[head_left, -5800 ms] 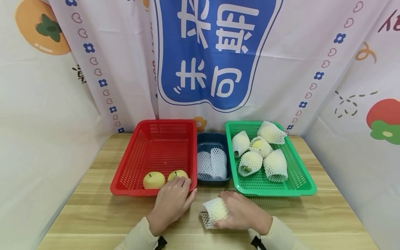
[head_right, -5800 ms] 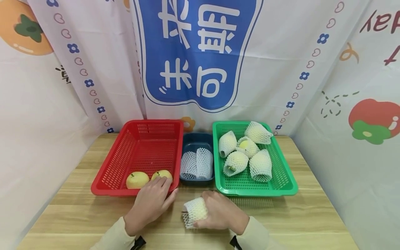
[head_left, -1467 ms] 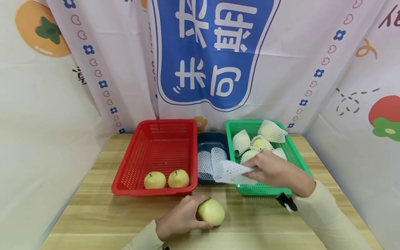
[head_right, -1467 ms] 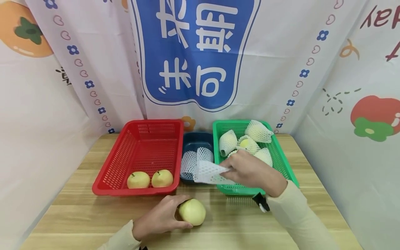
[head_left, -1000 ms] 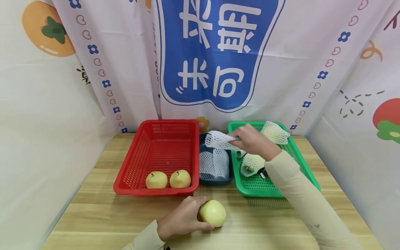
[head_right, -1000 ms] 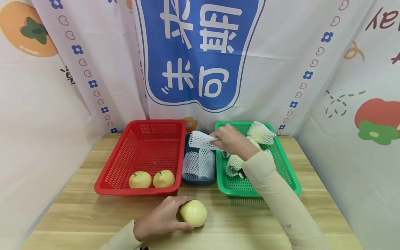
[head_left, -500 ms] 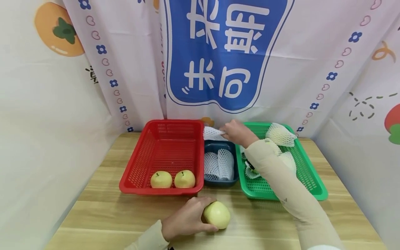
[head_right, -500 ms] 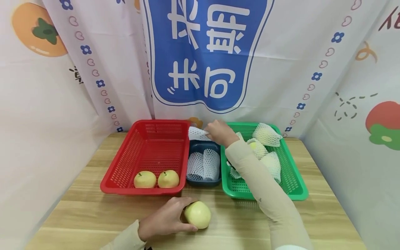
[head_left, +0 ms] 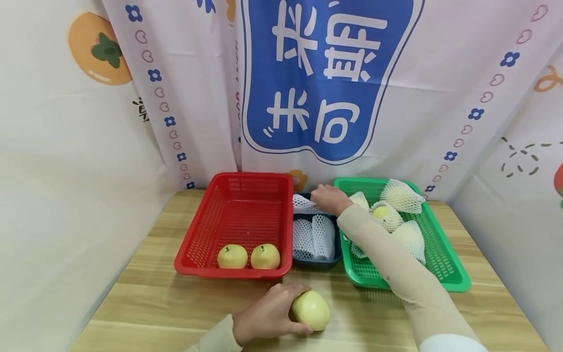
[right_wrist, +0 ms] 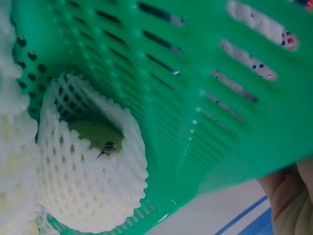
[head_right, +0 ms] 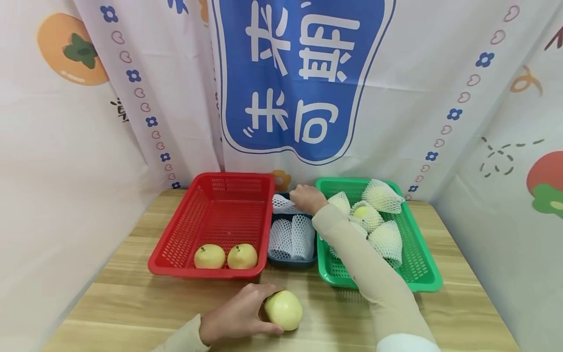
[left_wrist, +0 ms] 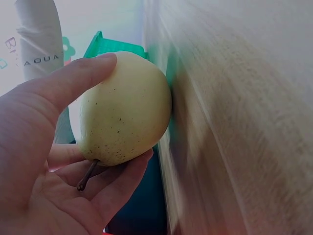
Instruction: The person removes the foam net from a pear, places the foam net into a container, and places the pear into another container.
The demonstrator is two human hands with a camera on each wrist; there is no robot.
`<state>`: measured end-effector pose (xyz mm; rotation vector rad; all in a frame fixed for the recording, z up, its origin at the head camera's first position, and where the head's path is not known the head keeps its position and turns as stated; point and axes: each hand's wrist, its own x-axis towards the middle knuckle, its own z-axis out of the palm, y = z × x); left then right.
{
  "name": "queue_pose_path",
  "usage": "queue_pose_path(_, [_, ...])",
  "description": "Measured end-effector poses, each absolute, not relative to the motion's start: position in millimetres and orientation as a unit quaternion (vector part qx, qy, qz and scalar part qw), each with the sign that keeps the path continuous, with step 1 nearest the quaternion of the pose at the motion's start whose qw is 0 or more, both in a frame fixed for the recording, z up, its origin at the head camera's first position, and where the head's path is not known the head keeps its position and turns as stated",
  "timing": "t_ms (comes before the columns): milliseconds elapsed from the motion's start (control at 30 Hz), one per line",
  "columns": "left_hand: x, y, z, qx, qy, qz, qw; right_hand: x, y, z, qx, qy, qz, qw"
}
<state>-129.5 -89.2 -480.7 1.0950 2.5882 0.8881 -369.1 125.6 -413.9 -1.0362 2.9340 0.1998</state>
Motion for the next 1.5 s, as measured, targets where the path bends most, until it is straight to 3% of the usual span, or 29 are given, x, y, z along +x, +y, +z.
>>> queue_pose_path(300, [-131,-89,-480,0.37,0.874,0.3,0.096,-367,121,-423,-0.344,0.932,0.109,0.028])
queue_pose_path(600, [-130,-89,-482,0.374,0.873,0.299,0.097,-364,125,-417,-0.341,0.929,0.04,0.136])
queue_pose_path(733, [-130,-88,-483,0.37,0.873,0.303,0.101,-361,128,-401,-0.323,0.934,0.006,0.153])
queue_pose_path(1100, [-131,-88,-483,0.36,0.879,0.298,0.094,-331,147,-347,-0.331,0.934,-0.041,0.13])
queue_pose_path(1500, [-132,-87,-483,0.359,0.875,0.309,0.102,-240,172,-296,-0.347,0.935,-0.058,0.044])
